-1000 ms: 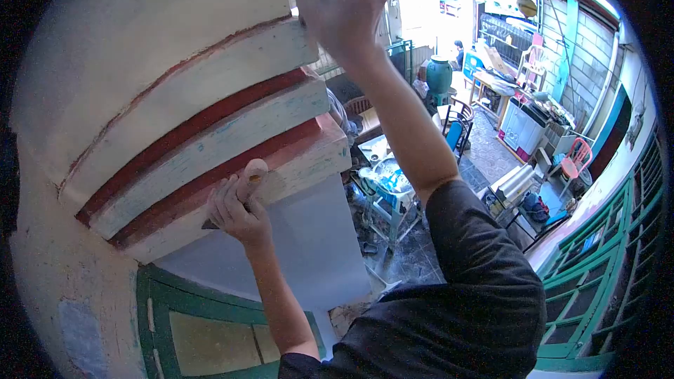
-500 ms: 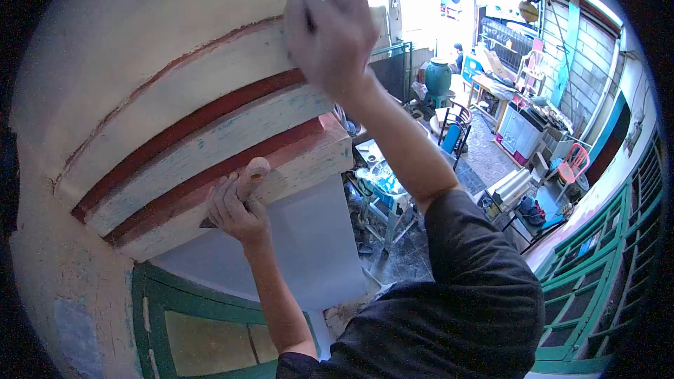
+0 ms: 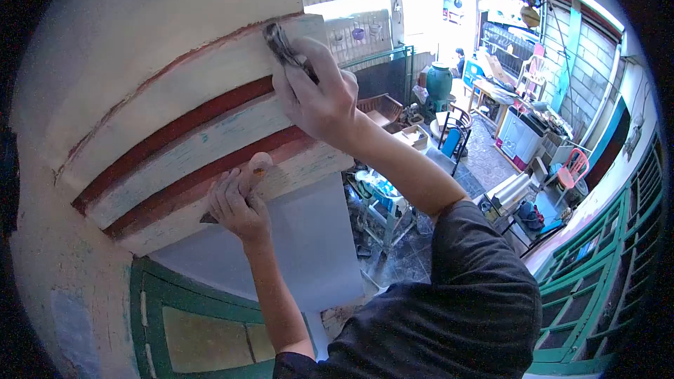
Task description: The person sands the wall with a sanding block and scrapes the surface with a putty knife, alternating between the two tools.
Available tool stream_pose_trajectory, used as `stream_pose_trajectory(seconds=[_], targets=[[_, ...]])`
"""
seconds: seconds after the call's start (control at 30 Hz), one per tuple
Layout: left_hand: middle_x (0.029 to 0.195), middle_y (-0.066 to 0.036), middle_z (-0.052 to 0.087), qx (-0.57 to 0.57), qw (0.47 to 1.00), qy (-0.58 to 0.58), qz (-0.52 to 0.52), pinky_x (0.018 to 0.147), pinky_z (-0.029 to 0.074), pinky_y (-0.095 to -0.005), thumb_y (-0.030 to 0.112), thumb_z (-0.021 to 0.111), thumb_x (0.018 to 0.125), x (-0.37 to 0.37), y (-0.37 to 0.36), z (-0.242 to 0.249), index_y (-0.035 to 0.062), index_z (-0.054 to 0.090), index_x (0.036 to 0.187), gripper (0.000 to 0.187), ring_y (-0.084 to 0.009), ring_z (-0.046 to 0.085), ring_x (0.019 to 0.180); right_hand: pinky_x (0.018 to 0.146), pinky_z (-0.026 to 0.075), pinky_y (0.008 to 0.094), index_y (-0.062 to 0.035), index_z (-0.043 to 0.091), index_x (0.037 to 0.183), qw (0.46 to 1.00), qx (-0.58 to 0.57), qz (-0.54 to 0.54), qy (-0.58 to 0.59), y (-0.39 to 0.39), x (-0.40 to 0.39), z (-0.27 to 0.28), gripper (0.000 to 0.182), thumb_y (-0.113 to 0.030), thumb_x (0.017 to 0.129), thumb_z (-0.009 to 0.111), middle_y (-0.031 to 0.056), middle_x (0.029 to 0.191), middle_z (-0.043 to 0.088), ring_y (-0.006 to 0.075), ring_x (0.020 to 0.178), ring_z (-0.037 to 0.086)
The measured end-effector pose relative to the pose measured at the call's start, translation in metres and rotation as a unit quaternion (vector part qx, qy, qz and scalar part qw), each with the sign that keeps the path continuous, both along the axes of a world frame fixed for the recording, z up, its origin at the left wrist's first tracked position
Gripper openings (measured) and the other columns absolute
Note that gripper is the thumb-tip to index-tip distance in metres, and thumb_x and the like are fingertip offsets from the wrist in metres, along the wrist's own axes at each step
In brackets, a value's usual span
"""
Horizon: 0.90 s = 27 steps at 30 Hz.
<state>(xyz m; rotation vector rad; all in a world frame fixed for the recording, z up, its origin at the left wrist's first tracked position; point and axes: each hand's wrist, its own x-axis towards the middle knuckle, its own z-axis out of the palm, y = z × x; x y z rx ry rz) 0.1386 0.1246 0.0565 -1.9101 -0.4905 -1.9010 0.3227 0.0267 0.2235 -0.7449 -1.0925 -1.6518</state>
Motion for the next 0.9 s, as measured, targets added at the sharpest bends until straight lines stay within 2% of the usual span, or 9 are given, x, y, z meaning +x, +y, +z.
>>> stream_pose_trajectory(seconds=[0.17, 0.2, 0.3, 0.43, 0.57, 0.6, 0.7, 0.77, 0.9], targets=[[0.112, -0.006, 0.069, -0.008, 1.0, 0.015, -0.005, 0.103, 0.049, -0.0492, 0.021, 0.054, 0.105, -0.001, -0.001, 0.0, 0.0089, 0.065, 0.108, 0.016, -0.0274, 0.066, 0.11, 0.045, 0.048, 0.0288, 0.0021, 0.075, 0.082, 0.999, 0.003, 0.004, 0.049, -0.009, 0.021, 0.053, 0.008, -0.005, 0.085, 0.077, 0.0143, 0.097, 0.067, 0.0146, 0.052, 0.063], [0.112, -0.007, 0.069, -0.011, 1.0, 0.015, -0.011, 0.103, 0.049, -0.0491, 0.02, 0.053, 0.105, -0.001, 0.0, 0.001, 0.0086, 0.065, 0.108, 0.017, -0.0275, 0.066, 0.11, 0.047, 0.049, 0.0295, 0.0025, 0.075, 0.083, 0.993, 0.014, 0.082, 0.079, -0.005, 0.022, 0.059, 0.007, -0.004, 0.086, 0.076, 0.0155, 0.099, 0.067, 0.0162, 0.054, 0.065], [0.113, -0.007, 0.069, -0.014, 1.0, 0.014, -0.013, 0.103, 0.049, -0.049, 0.021, 0.053, 0.106, -0.002, -0.001, 0.001, 0.0081, 0.065, 0.108, 0.018, -0.0277, 0.066, 0.11, 0.048, 0.051, 0.0299, 0.0027, 0.076, 0.084, 0.997, -0.022, 0.011, 0.072, -0.008, 0.006, 0.024, 0.007, -0.004, 0.086, 0.076, 0.0165, 0.1, 0.068, 0.0166, 0.058, 0.066], [0.114, -0.007, 0.069, -0.007, 1.0, 0.012, -0.011, 0.103, 0.049, -0.0491, 0.021, 0.053, 0.105, -0.003, -0.002, 0.002, 0.0081, 0.065, 0.108, 0.018, -0.028, 0.066, 0.11, 0.054, 0.056, 0.0315, 0.0028, 0.076, 0.085, 0.995, -0.086, 0.035, 0.04, -0.011, -0.015, -0.019, 0.008, -0.004, 0.084, 0.077, 0.017, 0.102, 0.068, 0.0163, 0.065, 0.068], [0.113, -0.007, 0.069, -0.008, 1.0, 0.023, -0.013, 0.103, 0.049, -0.0495, 0.019, 0.055, 0.104, -0.004, -0.003, 0.003, 0.0082, 0.065, 0.108, 0.016, -0.028, 0.066, 0.11, 0.048, 0.053, 0.0302, 0.0018, 0.075, 0.084, 0.996, -0.032, 0.025, 0.079, -0.015, 0.019, 0.044, 0.008, -0.005, 0.085, 0.077, 0.0157, 0.1, 0.068, 0.0181, 0.063, 0.068], [0.113, -0.007, 0.069, -0.013, 1.0, 0.022, -0.012, 0.103, 0.048, -0.0496, 0.019, 0.055, 0.103, -0.003, -0.003, 0.003, 0.008, 0.065, 0.108, 0.016, -0.028, 0.066, 0.11, 0.046, 0.051, 0.0295, 0.0009, 0.073, 0.082, 0.991, -0.019, 0.085, 0.102, -0.012, 0.019, 0.049, 0.007, -0.004, 0.085, 0.077, 0.0162, 0.099, 0.068, 0.0193, 0.062, 0.068], [0.113, -0.007, 0.069, -0.018, 1.0, 0.02, -0.011, 0.103, 0.048, -0.0498, 0.02, 0.056, 0.103, -0.004, -0.004, 0.003, 0.0075, 0.065, 0.108, 0.016, -0.028, 0.066, 0.11, 0.05, 0.055, 0.0309, 0.0022, 0.072, 0.08, 0.992, -0.048, 0.023, 0.111, -0.011, -0.002, 0.008, 0.007, -0.002, 0.084, 0.076, 0.0169, 0.1, 0.068, 0.0209, 0.064, 0.069], [0.113, -0.007, 0.069, -0.017, 1.0, 0.015, -0.01, 0.103, 0.049, -0.0499, 0.02, 0.056, 0.103, -0.004, -0.005, 0.003, 0.0072, 0.065, 0.108, 0.016, -0.0279, 0.066, 0.11, 0.055, 0.058, 0.0327, 0.0046, 0.072, 0.081, 0.998, -0.046, 0.015, 0.044, -0.01, -0.012, -0.017, 0.008, -0.001, 0.084, 0.077, 0.017, 0.101, 0.068, 0.0217, 0.066, 0.07], [0.112, -0.008, 0.069, -0.016, 0.999, 0.025, -0.015, 0.103, 0.049, -0.0502, 0.02, 0.057, 0.103, -0.005, -0.004, 0.006, 0.0068, 0.065, 0.107, 0.016, -0.0283, 0.066, 0.11, 0.057, 0.059, 0.0333, 0.006, 0.073, 0.082, 0.997, -0.056, 0.045, 0.035, -0.015, -0.002, 0.019, 0.008, -0.001, 0.083, 0.077, 0.0168, 0.102, 0.068, 0.022, 0.065, 0.07]])
